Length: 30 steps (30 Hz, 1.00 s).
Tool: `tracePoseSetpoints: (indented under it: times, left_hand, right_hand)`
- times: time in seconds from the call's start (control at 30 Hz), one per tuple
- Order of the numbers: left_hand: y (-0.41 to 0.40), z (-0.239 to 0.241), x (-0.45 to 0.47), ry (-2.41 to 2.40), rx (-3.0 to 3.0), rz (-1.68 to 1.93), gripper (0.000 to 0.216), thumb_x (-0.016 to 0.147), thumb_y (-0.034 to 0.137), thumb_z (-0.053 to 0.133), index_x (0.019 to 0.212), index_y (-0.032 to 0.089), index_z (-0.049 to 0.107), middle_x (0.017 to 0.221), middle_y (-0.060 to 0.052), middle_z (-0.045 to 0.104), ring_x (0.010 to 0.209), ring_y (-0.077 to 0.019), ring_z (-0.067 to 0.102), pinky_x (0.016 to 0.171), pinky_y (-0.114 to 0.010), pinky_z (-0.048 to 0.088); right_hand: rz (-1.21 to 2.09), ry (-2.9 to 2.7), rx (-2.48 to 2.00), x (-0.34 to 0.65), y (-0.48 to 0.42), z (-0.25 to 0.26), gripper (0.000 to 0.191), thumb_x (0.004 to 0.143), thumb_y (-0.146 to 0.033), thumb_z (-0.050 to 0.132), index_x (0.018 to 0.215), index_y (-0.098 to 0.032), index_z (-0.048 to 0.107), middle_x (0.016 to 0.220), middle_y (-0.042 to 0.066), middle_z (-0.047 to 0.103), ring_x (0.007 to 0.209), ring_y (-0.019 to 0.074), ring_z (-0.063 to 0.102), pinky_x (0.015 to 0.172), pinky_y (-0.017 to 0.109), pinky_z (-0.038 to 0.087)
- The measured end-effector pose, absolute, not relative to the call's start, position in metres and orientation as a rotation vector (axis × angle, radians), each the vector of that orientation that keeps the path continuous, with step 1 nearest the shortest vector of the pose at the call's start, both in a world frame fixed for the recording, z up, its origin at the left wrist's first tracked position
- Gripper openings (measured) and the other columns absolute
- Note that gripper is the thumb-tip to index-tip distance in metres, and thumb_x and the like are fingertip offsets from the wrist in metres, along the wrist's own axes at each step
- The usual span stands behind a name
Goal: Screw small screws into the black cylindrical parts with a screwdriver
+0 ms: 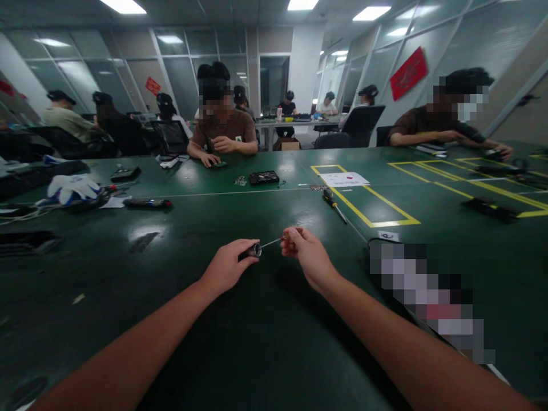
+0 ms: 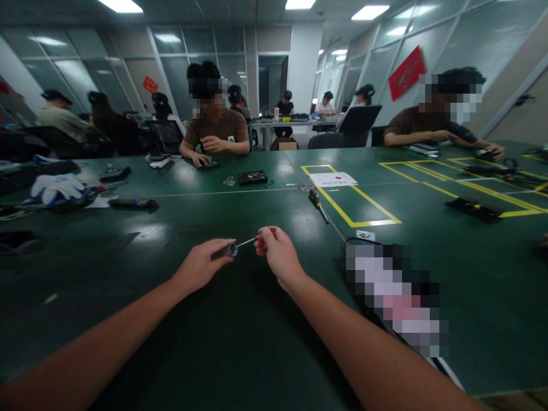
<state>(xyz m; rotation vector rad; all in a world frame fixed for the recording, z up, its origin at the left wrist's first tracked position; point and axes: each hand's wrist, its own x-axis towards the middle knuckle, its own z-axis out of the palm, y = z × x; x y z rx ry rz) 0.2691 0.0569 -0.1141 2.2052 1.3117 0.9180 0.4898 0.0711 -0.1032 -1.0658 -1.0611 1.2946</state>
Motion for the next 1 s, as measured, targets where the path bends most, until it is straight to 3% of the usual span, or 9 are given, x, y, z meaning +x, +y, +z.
tracePoseSetpoints:
  times: [0.23, 0.4, 0.57, 0.7, 1.0]
  left_hand:
    - [0.056, -0.113, 0.271, 1.351, 2.161, 0.985, 0.039, 0.090, 0.020, 0.070, 0.128, 0.022, 0.068, 0.127, -0.006, 0.070, 0.115, -0.0219, 0.065, 0.105, -0.041, 0.051]
    - [0.055, -0.112, 0.273, 1.410, 2.150, 0.968, 0.039, 0.088, 0.019, 0.072, 0.126, 0.021, 0.069, 0.125, -0.006, 0.071, 0.113, -0.0227, 0.067, 0.105, -0.041, 0.051]
    - [0.056, -0.112, 0.272, 1.431, 2.128, 0.961, 0.040, 0.089, 0.020, 0.071, 0.130, 0.022, 0.067, 0.125, -0.006, 0.071, 0.111, -0.0217, 0.067, 0.104, -0.040, 0.052]
    - [0.056, -0.112, 0.270, 1.434, 2.118, 0.969, 0.041, 0.090, 0.020, 0.070, 0.132, 0.023, 0.066, 0.125, -0.005, 0.071, 0.112, -0.0213, 0.067, 0.105, -0.040, 0.051]
    - [0.054, -0.108, 0.271, 1.392, 2.169, 0.976, 0.041, 0.091, 0.021, 0.069, 0.132, 0.023, 0.066, 0.129, -0.005, 0.071, 0.117, -0.0229, 0.066, 0.107, -0.042, 0.050]
  right_hand:
    - [1.349, -1.051, -0.993, 0.489, 0.066, -0.099, 0.033, 0.083, -0.052, 0.072, 0.094, -0.022, 0.065, 0.063, -0.005, 0.058, 0.056, 0.0126, 0.052, 0.061, 0.029, 0.048]
    - [1.342, -1.062, -0.990, 0.489, 0.066, -0.095, 0.040, 0.086, -0.062, 0.066, 0.086, -0.022, 0.068, 0.065, -0.004, 0.055, 0.059, 0.0131, 0.050, 0.061, 0.029, 0.050]
    - [1.354, -0.974, -0.950, 0.489, 0.069, -0.098, 0.029, 0.079, -0.047, 0.076, 0.090, -0.021, 0.068, 0.075, -0.002, 0.063, 0.064, 0.0130, 0.055, 0.063, 0.029, 0.051]
    - [1.367, -0.931, -0.908, 0.489, 0.070, -0.102, 0.035, 0.077, -0.050, 0.078, 0.091, -0.020, 0.069, 0.081, 0.001, 0.067, 0.071, 0.0147, 0.061, 0.070, 0.031, 0.052]
    - [1.550, -0.803, -0.965, 0.491, 0.074, -0.104, 0.021, 0.091, -0.042, 0.064, 0.084, -0.022, 0.063, 0.069, 0.001, 0.062, 0.060, 0.0160, 0.059, 0.067, 0.035, 0.054]
